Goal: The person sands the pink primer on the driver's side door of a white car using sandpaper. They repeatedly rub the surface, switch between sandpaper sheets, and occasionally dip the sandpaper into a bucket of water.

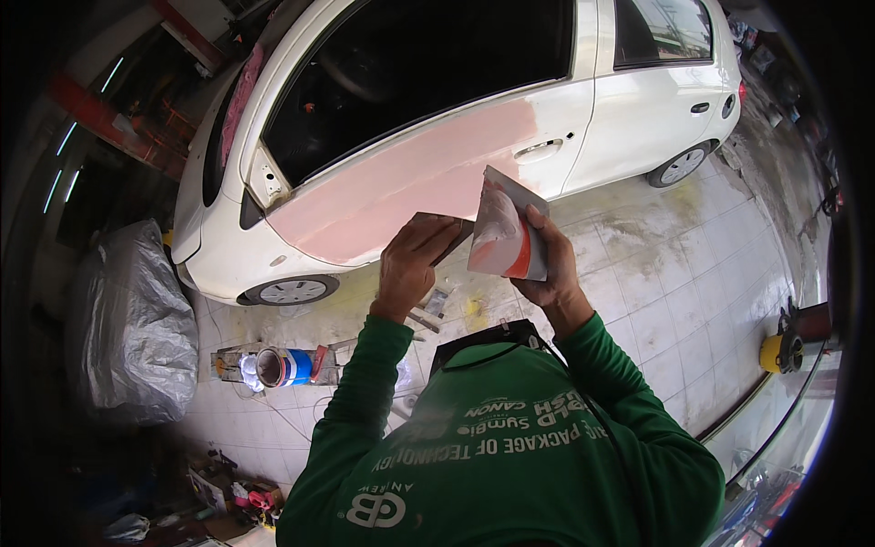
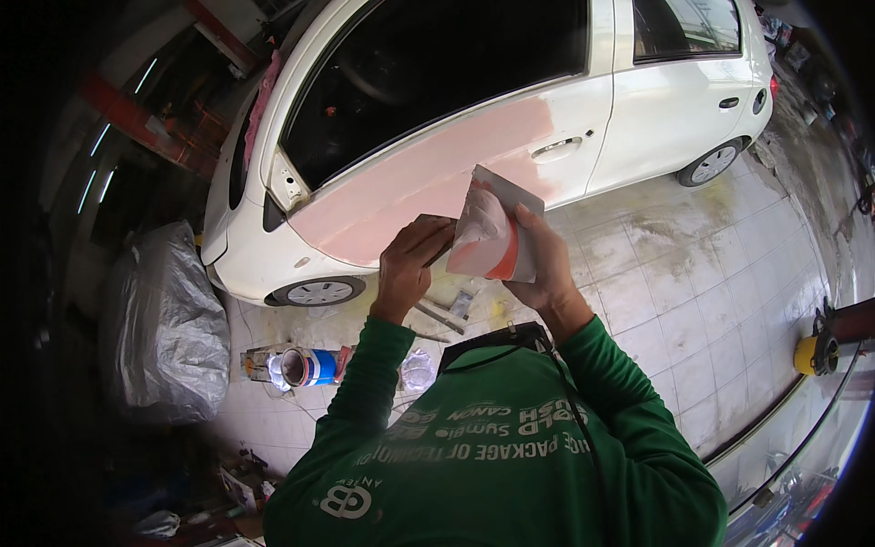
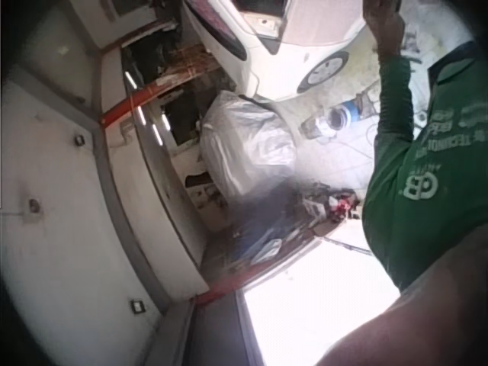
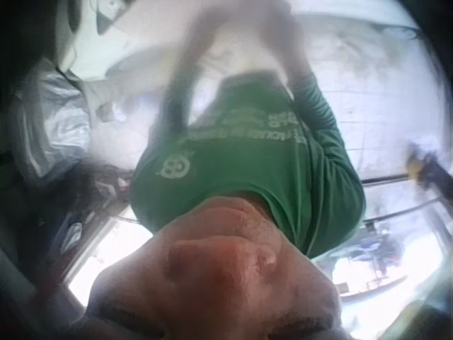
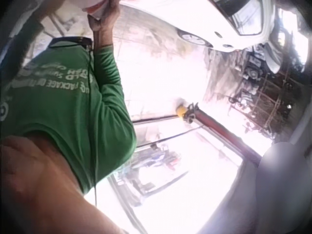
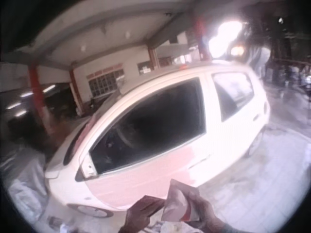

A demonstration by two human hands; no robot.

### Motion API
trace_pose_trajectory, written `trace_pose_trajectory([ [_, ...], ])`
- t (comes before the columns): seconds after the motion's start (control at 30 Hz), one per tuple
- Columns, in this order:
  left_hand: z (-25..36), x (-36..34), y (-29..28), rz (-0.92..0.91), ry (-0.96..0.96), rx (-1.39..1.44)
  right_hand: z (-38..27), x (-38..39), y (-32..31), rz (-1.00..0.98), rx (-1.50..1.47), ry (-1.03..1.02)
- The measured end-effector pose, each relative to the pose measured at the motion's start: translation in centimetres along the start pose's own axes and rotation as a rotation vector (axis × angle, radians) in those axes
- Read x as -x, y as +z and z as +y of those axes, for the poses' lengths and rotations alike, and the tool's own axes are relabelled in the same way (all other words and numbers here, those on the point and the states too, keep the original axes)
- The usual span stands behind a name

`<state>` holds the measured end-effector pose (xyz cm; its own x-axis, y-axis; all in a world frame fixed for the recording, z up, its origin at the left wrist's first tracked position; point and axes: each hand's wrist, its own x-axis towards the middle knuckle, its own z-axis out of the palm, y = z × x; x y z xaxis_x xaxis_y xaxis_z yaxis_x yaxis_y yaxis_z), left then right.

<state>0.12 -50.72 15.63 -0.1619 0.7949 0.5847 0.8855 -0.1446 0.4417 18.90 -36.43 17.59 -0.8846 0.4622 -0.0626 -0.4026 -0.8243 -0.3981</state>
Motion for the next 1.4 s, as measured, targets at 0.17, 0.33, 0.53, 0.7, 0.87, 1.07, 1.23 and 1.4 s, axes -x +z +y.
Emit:
trace_pose_trajectory([
  [0.17, 3.5, 1.4, -1.7, -0.057, -0.203, 0.246, -3.3, -0.1, -0.8, -0.010, 0.111, -0.229],
  [0.33, 1.9, 0.4, -2.2, 0.037, -0.363, 0.274, -4.4, 0.3, -2.5, 0.078, 0.139, -0.132],
  [0.53, 3.1, -4.3, -4.7, -0.023, -0.115, 0.188, -2.7, 1.9, -0.8, 0.068, 0.233, 0.037],
  [0.7, 4.2, -6.4, -5.5, -0.042, -0.063, 0.229, -1.5, 1.1, -0.7, 0.001, 0.174, 0.072],
  [0.87, 3.3, -7.6, -5.5, -0.076, 0.021, 0.153, -1.9, 0.8, -0.4, 0.076, 0.236, 0.037],
  [1.07, 3.1, -4.8, -0.9, -0.207, 0.083, 0.142, -0.2, -2.1, -1.0, 0.245, 0.450, -0.048],
  [1.23, 4.7, -2.0, -4.3, -0.267, 0.156, 0.090, -1.5, -2.6, -3.0, 0.270, 0.257, -0.013],
  [1.4, 9.0, -3.5, -6.0, 0.232, 0.169, 0.287, -0.4, -2.2, 0.9, 0.099, 0.111, -0.039],
])
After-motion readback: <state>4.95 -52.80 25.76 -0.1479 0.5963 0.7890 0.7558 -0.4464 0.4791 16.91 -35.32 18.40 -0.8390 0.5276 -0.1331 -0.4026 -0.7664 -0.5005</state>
